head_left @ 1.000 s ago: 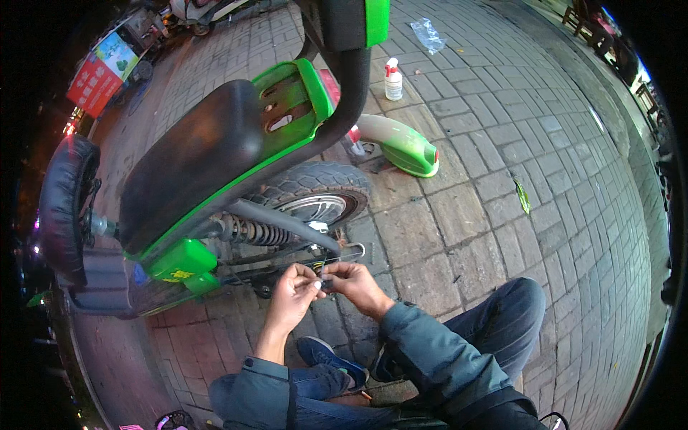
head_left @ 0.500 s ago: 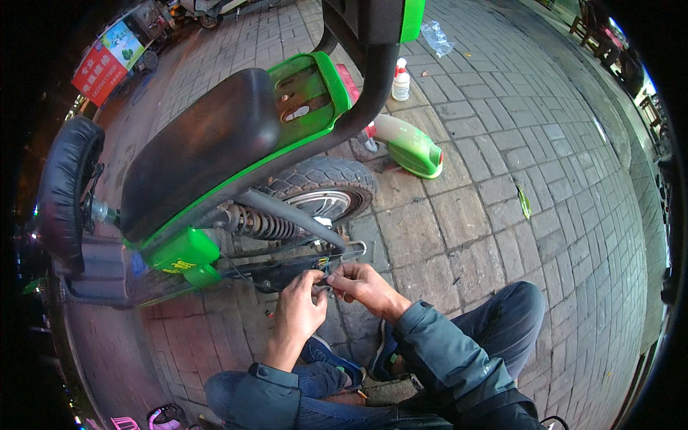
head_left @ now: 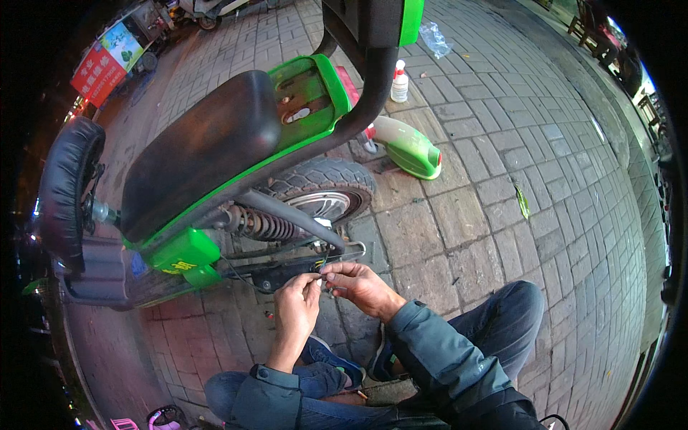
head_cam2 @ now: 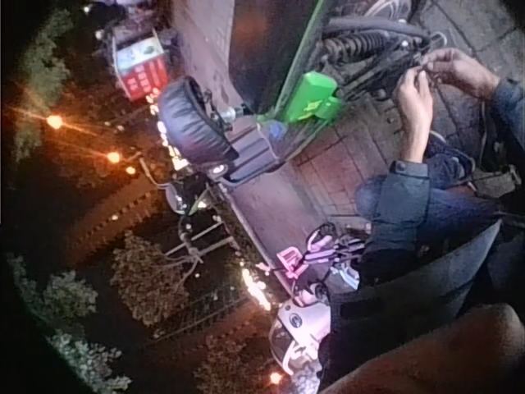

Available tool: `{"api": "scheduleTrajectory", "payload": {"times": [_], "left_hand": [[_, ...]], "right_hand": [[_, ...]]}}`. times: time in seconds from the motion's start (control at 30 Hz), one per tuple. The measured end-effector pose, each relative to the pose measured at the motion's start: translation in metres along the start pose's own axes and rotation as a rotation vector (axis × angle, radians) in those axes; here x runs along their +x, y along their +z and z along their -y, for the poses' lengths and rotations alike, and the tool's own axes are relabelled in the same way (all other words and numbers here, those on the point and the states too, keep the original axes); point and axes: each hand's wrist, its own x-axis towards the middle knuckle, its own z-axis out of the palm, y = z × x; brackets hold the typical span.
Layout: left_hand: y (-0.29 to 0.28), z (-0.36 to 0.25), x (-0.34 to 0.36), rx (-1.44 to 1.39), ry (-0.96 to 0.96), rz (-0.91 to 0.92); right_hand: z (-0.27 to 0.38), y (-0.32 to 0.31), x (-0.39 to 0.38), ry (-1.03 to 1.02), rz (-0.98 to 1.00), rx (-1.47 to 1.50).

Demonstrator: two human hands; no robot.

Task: The person repairs a green electric scooter by working on the rear wheel area, using pliers to cut and strip wires, and taping connections. They then move to the handlebars to adjust cables and test the controls.

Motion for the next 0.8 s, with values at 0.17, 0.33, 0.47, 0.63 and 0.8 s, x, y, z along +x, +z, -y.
{"api": "scheduleTrajectory", "payload": {"times": [0.17,0.33,0.47,0.63,0.8], "left_hand": [[0.001,0.004,0.004,-0.087,-0.163,0.080],[0.011,-0.003,-0.001,-0.176,-0.144,-0.086],[0.017,-0.007,-0.009,0.107,0.034,-0.178],[0.018,-0.004,-0.008,0.230,0.199,-0.304],[0.019,-0.007,-0.008,-0.005,-0.038,-0.288]], "right_hand": [[-0.012,-0.003,0.006,-0.018,0.041,0.103],[-0.016,0.001,0.012,-0.013,-0.032,0.141],[-0.012,0.008,0.015,-0.010,-0.058,0.165],[-0.007,0.018,0.019,0.007,-0.020,0.213],[-0.007,0.026,0.017,-0.009,-0.049,0.298]]}}
